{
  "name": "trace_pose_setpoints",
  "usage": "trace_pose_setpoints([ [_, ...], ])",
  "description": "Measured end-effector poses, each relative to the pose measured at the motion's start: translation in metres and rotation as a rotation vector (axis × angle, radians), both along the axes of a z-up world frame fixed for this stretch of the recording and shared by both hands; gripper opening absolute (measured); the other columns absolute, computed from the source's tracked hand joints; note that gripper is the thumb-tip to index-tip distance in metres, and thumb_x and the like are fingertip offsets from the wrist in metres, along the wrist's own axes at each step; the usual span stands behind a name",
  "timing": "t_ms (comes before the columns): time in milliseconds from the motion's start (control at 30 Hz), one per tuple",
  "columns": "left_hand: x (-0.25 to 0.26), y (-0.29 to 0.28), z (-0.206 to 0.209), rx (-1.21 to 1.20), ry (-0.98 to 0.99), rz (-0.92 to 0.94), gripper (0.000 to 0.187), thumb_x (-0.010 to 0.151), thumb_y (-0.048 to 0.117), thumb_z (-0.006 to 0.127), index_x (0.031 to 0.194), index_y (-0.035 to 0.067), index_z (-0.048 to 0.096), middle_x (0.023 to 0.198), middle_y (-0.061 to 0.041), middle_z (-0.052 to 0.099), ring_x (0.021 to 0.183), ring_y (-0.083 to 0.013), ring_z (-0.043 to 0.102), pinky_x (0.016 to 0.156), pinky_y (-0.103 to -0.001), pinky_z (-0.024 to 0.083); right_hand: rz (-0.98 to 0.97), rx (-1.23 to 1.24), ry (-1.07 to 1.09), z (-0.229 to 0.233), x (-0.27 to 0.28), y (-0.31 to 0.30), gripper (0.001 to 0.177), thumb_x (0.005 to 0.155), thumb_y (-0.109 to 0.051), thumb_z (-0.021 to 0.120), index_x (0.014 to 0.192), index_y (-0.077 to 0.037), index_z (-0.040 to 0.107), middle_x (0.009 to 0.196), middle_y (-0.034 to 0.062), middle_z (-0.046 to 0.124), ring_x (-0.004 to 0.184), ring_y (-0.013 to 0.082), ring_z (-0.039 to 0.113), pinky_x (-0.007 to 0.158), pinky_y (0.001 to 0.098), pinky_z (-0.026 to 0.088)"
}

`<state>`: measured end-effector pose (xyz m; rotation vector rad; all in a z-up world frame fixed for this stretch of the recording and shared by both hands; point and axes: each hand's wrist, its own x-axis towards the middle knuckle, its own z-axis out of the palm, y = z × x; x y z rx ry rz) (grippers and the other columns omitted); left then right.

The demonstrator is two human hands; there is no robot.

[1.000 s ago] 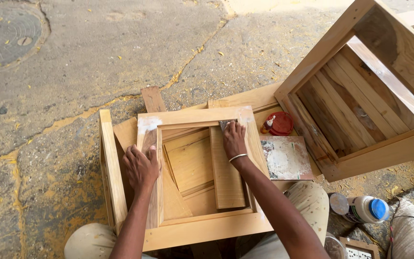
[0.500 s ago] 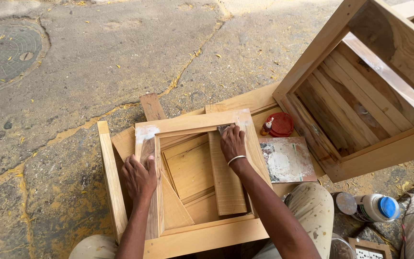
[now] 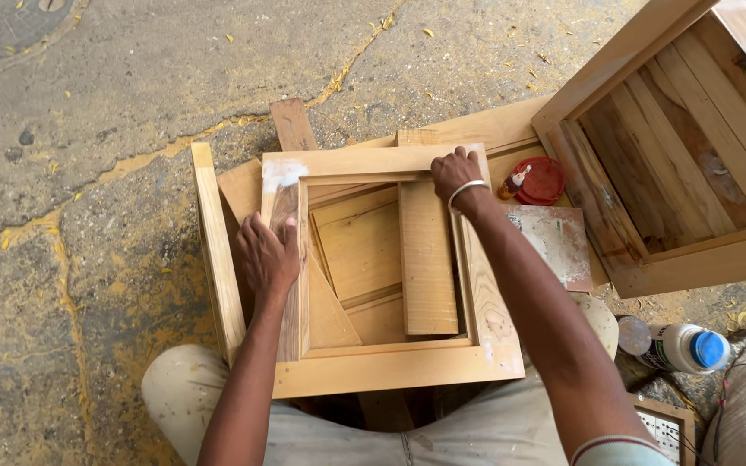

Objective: The person applies a white filler to a wooden frame using a putty knife, smoothing it into the joints and edges. They repeatedly dip the tool into a container and spread the filler across different sections of the frame.

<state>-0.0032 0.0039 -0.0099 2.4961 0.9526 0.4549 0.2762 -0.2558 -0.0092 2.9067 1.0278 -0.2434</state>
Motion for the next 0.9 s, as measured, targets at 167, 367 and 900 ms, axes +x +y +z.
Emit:
trace_pose_setpoints([
  [167, 0.000, -0.002, 0.000, 0.001, -0.036, 0.013, 0.076, 0.103, 0.054, 0.052, 0.143, -0.010, 0.042, 0.148, -0.026, 0.045, 0.136, -0.0407, 0.043, 0.109, -0.051, 0.044, 0.111, -0.156, 0.124, 0.032, 0.021, -0.003, 0.012, 0.094, -0.013, 0.065, 0.098, -0.004, 0.071, 0.097, 0.0179, 0.073, 0.099, 0.0325, 0.067, 0.088, 0.0509, 0.051],
  [367, 0.001, 0.001, -0.008, 0.028, 0.002, 0.034, 0.080, 0.104, 0.057, 0.048, 0.143, -0.012, 0.041, 0.146, -0.027, 0.044, 0.136, -0.0407, 0.043, 0.107, -0.050, 0.046, 0.128, -0.222, 0.196, 0.055, 0.027, 0.009, 0.029, 0.103, -0.030, 0.061, 0.104, -0.005, 0.075, 0.104, 0.0192, 0.075, 0.104, 0.0337, 0.068, 0.091, 0.0492, 0.051],
  [900, 0.004, -0.001, 0.002, 0.028, 0.033, 0.037, 0.078, 0.105, 0.056, 0.045, 0.142, -0.013, 0.042, 0.144, -0.027, 0.045, 0.133, -0.0389, 0.045, 0.105, -0.046, 0.049, 0.127, 0.068, 0.098, 0.080, 0.044, -0.012, 0.035, 0.108, -0.034, 0.049, 0.108, -0.008, 0.073, 0.073, 0.0144, 0.068, 0.061, 0.0311, 0.059, 0.060, 0.0448, 0.055],
])
